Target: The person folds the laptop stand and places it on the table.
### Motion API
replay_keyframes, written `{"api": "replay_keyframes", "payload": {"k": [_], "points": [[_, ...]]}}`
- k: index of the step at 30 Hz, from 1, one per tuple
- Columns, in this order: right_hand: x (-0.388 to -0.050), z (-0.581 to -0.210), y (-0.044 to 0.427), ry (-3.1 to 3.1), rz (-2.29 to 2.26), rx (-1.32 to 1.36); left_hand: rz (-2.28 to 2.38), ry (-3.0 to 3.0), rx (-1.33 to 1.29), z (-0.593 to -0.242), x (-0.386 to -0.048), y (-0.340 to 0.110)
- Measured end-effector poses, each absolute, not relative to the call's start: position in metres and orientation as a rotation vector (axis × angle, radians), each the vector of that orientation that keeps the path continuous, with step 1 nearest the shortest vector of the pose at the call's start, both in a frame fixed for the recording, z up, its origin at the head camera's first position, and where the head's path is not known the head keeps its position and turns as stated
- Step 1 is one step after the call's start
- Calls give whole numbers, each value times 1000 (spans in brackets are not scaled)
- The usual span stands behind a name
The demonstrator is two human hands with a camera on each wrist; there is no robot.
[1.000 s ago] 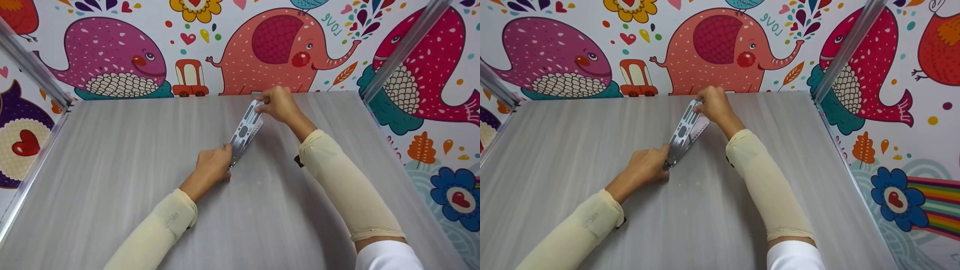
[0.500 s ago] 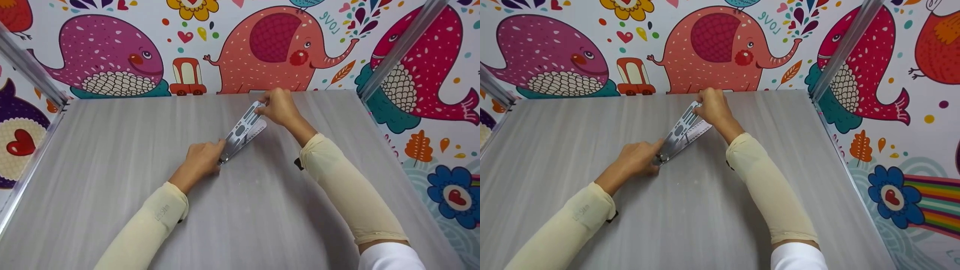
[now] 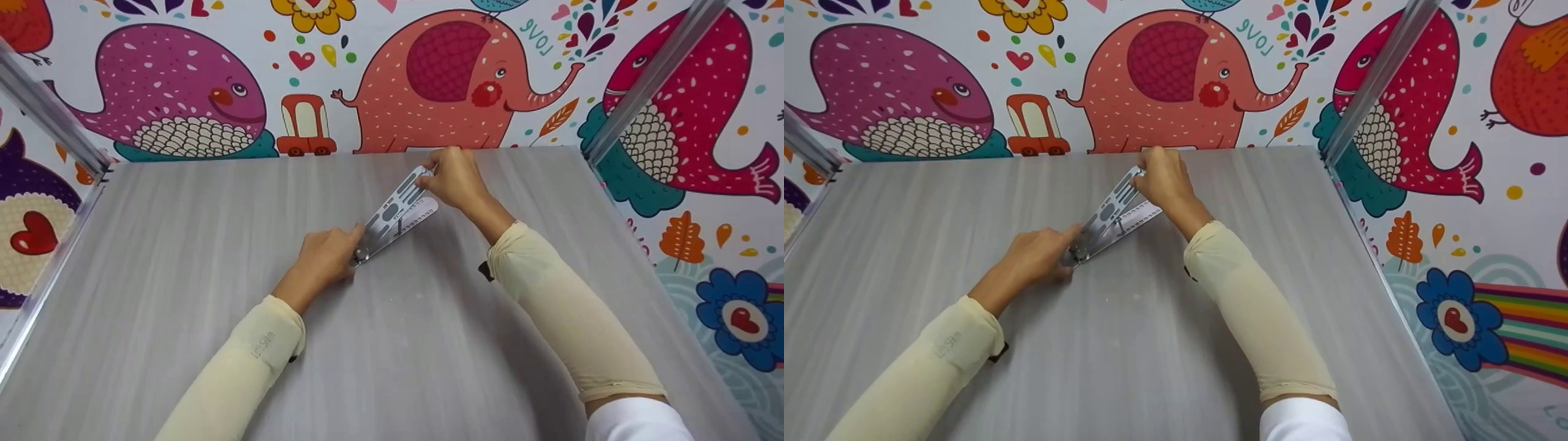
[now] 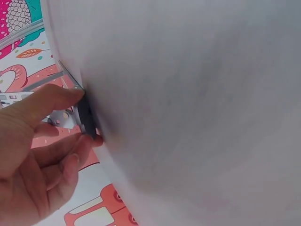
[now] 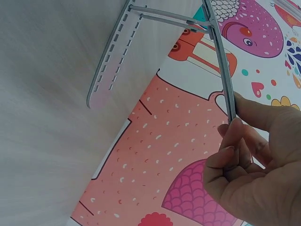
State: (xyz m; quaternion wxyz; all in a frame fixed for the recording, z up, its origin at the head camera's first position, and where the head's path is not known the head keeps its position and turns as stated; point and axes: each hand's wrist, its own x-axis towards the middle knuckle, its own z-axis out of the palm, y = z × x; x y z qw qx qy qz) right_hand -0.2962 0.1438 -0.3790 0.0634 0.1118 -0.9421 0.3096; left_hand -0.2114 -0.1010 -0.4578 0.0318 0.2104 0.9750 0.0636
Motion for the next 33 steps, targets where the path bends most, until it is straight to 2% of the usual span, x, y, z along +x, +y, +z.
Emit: {"api": "replay_keyframes", "payload": {"k": [11, 15, 19, 26, 33], "points": [[-302, -400, 153, -2759, 1151, 409, 310, 2998, 494, -455, -207, -104], [-312, -416, 166, -2719, 1318, 280, 320, 3009, 393, -455, -202, -99], [-322, -436, 186, -2828, 1260, 202, 317, 3026, 311, -454, -197, -90], [-331, -466, 200, -3117, 986, 437, 276, 3131, 239, -452, -188, -75], [-333, -476, 191, -3157, 862, 608, 234, 3124, 129, -453, -187, -65]]}}
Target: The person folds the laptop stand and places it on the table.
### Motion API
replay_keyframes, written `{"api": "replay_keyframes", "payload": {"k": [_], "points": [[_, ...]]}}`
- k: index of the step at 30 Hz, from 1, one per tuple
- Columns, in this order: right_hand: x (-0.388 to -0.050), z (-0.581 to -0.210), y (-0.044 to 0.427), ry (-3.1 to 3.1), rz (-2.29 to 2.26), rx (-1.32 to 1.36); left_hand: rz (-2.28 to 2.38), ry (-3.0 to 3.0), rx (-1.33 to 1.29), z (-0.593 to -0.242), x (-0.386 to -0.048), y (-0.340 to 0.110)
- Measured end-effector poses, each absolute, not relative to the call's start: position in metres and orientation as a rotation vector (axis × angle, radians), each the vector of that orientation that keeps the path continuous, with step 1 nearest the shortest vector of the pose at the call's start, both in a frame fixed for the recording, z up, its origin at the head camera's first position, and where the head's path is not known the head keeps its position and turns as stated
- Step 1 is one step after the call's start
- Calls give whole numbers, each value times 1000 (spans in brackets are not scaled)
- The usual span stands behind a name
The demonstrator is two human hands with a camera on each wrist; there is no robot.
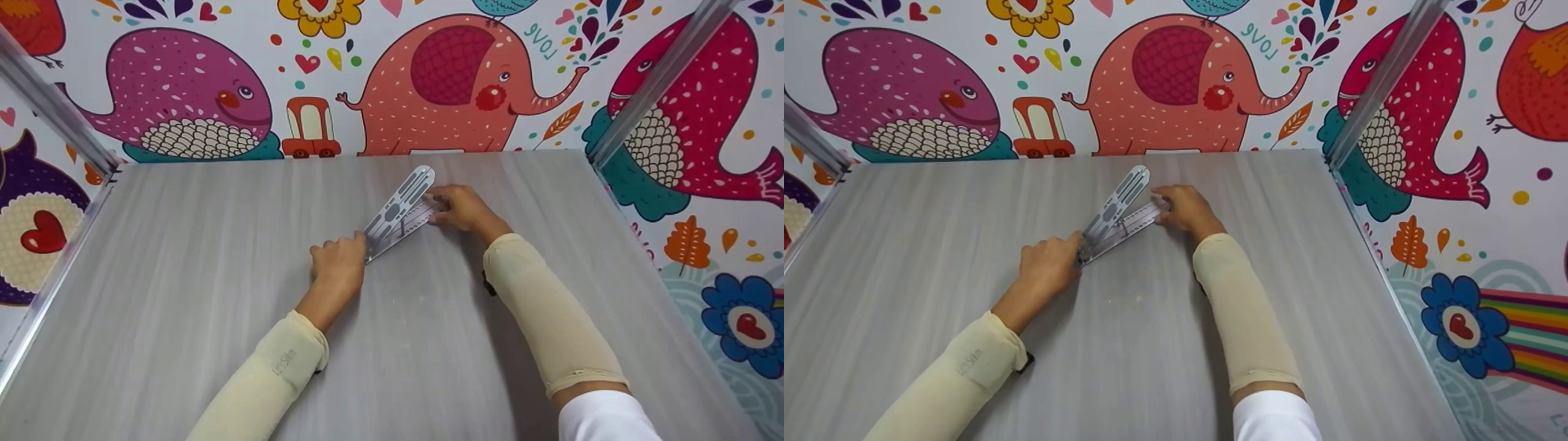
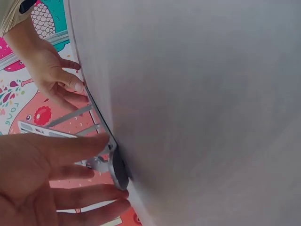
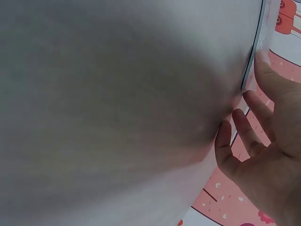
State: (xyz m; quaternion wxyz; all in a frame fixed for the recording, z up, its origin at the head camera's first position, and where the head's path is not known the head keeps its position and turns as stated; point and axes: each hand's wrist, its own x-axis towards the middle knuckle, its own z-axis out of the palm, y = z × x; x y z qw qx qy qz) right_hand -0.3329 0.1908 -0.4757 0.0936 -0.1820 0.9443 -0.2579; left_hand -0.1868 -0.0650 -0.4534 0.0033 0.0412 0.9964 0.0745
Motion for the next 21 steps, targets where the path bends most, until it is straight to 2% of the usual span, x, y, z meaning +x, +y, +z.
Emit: {"api": "replay_keyframes", "payload": {"k": [9, 21], "points": [[-336, -479, 185, 2838, -706, -645, 292, 3044, -7, -453, -194, -62], [-330, -477, 178, 2844, -679, -493, 339, 2985, -41, -456, -199, -64]]}}
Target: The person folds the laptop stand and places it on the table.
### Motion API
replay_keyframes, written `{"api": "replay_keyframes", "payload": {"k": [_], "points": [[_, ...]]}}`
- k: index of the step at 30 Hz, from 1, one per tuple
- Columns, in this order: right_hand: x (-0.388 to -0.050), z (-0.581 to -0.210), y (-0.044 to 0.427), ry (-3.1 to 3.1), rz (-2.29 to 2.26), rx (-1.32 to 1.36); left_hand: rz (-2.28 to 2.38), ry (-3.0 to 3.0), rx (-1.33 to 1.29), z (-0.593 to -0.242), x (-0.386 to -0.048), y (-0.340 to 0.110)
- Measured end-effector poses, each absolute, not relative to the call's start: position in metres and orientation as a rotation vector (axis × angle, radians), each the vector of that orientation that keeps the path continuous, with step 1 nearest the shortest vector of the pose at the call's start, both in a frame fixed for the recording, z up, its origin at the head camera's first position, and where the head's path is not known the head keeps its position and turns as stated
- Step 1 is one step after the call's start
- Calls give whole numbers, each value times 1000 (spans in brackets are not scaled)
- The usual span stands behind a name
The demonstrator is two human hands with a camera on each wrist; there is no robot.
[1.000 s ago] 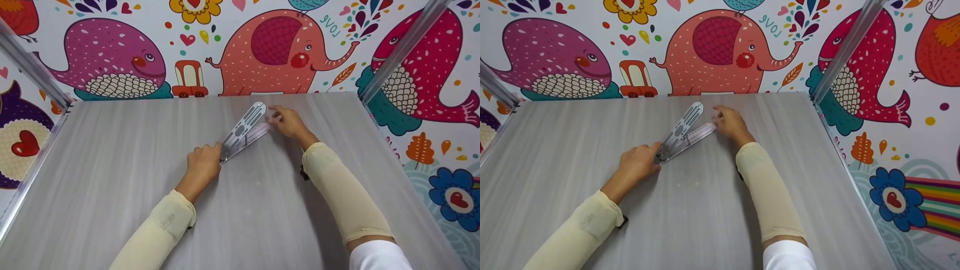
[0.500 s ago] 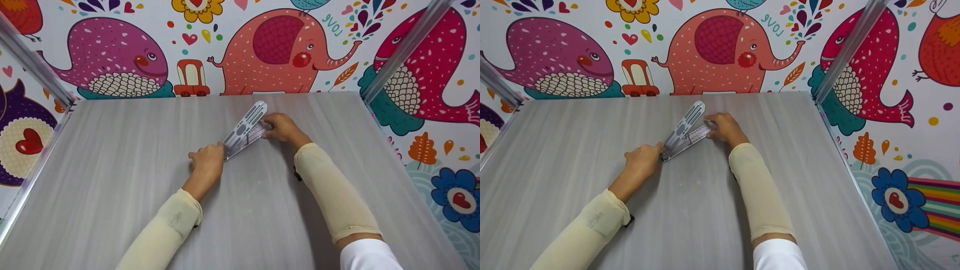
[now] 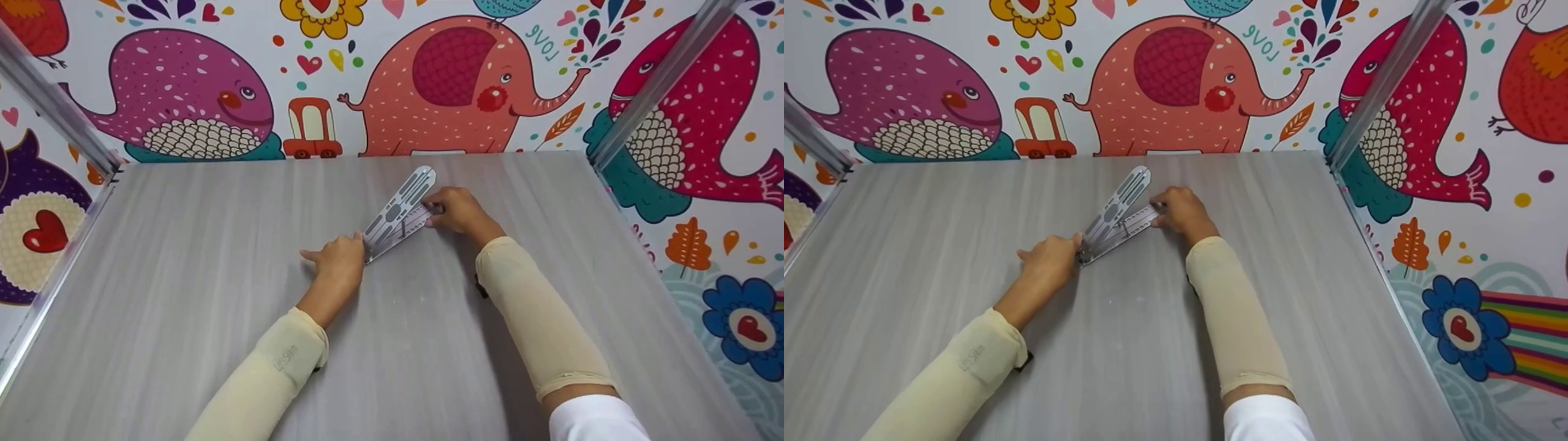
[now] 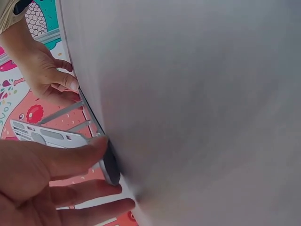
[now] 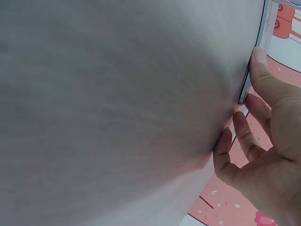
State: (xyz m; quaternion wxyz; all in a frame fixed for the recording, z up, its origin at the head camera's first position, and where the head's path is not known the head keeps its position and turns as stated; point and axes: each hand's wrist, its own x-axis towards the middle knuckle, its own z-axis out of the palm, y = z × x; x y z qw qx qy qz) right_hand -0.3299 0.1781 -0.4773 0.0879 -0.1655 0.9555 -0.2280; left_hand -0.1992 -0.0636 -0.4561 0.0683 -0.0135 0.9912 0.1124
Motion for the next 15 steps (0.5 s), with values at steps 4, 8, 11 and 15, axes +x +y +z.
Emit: {"api": "replay_keyframes", "payload": {"k": [4, 8, 11, 15], "points": [[-328, -478, 176, 2855, -661, -520, 361, 2975, -19, -457, -199, -66], [-329, -479, 176, 2850, -662, -531, 354, 2966, -7, -456, -198, -67], [-330, -479, 177, 2845, -654, -524, 342, 2955, 0, -456, -198, -67], [-330, -479, 178, 2835, -671, -490, 302, 2952, 11, -456, -200, -69]]}}
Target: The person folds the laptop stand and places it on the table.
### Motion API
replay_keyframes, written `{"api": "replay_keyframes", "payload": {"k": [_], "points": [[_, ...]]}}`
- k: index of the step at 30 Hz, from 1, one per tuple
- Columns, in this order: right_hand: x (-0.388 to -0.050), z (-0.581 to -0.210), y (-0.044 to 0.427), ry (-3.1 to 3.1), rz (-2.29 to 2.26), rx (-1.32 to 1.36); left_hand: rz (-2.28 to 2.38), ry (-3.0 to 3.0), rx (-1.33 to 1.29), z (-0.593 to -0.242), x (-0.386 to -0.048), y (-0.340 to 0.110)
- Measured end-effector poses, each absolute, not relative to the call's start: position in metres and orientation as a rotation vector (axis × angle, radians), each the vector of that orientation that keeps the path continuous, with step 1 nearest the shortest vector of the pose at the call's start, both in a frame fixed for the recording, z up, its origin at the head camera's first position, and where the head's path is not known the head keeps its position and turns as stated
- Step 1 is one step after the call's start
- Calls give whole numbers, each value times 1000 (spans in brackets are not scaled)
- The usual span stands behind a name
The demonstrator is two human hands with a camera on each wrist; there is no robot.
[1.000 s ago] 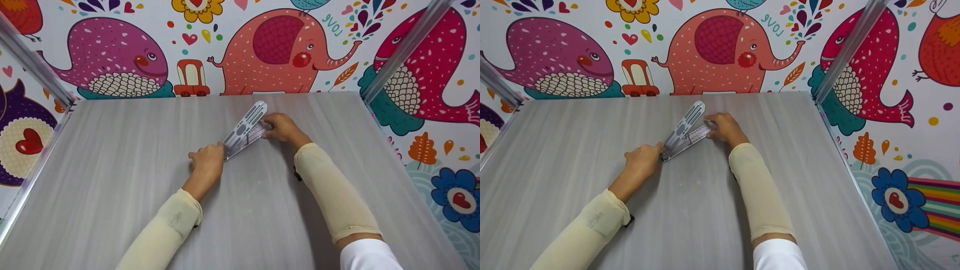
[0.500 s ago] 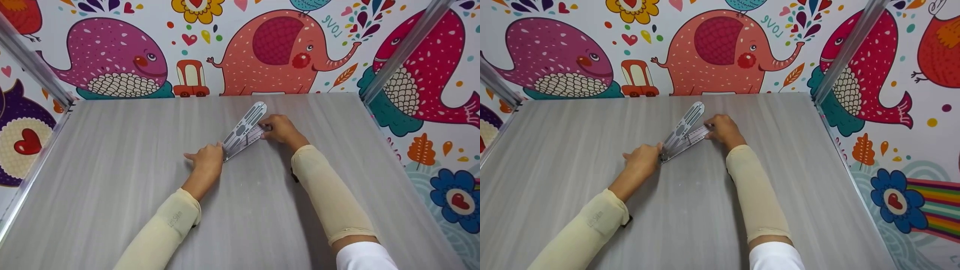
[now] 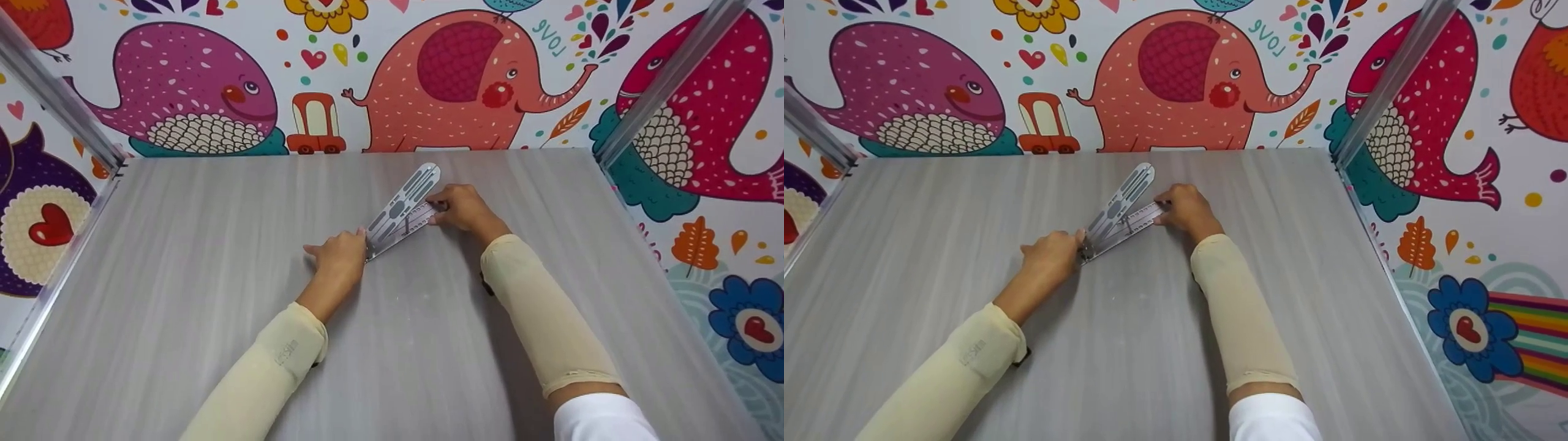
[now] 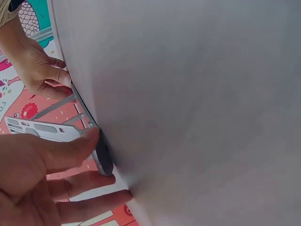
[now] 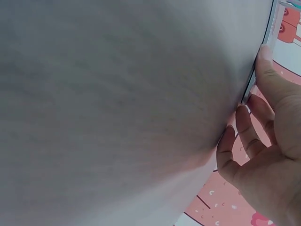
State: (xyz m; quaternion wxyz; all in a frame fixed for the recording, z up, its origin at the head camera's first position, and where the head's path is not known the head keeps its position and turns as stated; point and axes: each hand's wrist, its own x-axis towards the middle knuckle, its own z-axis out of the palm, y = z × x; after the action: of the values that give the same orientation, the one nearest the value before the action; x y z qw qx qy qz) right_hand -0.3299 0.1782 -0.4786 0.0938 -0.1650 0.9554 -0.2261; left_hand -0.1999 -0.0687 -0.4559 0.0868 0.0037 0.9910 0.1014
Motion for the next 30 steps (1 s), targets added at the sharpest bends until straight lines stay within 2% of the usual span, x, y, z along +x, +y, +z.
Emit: {"api": "replay_keyframes", "payload": {"k": [20, 30], "points": [[-315, -480, 179, 2837, -802, -329, 329, 2966, 30, -454, -226, -99], [-304, -479, 187, 2865, -711, -487, 244, 2962, 136, -454, -238, -108]]}}
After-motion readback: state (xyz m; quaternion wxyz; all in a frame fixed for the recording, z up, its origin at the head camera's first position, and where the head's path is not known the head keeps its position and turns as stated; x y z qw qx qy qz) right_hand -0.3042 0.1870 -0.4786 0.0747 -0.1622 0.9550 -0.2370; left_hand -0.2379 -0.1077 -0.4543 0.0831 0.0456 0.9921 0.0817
